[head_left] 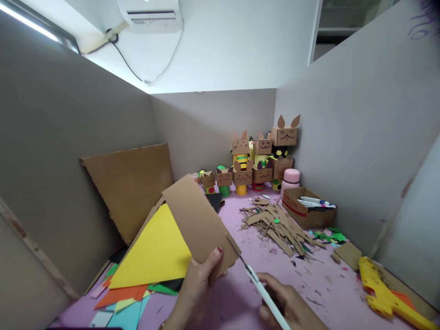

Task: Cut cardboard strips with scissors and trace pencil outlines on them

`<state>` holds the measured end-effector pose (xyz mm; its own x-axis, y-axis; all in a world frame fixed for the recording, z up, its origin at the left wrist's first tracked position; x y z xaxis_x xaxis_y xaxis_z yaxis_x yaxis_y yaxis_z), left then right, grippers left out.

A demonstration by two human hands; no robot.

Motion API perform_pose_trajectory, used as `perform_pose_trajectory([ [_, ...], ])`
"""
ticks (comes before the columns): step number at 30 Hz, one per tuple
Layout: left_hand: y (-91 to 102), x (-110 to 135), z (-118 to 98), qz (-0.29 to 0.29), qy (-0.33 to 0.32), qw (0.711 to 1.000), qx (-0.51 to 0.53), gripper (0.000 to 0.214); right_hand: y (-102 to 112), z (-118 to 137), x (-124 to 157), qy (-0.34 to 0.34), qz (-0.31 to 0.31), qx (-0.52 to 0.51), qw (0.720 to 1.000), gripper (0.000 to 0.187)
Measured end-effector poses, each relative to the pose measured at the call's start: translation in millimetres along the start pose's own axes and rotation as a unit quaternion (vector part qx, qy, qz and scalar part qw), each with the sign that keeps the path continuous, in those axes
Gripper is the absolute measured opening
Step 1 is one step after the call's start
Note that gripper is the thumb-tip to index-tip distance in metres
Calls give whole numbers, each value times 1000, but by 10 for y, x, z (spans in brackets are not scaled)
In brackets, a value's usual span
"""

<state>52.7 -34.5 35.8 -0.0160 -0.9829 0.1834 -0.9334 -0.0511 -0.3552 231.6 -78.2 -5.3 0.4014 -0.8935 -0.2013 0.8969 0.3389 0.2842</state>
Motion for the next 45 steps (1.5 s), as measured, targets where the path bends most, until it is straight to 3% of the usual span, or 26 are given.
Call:
perform_pose_trajectory([
  [5,-38,45,56,35,0,999,-19,61,21,37,3,2,-8,-24,1000,69],
  [18,-52,93,93,-10,27,999,27,71,9,-65,19,-13,-9,1,1000,66],
  [24,-54,57,114,-11,12,995,99,58,13,-134,-2,-4,-8,-20,1000,66],
  [31,-84,72,140,-7,-2,999,31,54,16,-86,2,29,-17,-44,998,67],
  [41,-143,119,135,-2,-23,996,84,41,10,-93,31,10,-22,-20,1000,62],
  [45,-125,118,174,-17,4,994,104,44,-3,-134,23,-5,-14,-26,1000,63],
])
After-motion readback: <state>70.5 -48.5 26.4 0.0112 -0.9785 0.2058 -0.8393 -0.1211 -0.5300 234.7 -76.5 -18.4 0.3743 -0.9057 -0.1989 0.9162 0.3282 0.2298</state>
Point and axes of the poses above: each hand's wrist, its own x-axis away from the middle knuckle, its own y-axis out of the back of the hand, z = x × y, the point moved 2 cm from there along -x, towards the middle knuckle, and after that the axes turned 3 degrees about y, right-handed, at the moved point
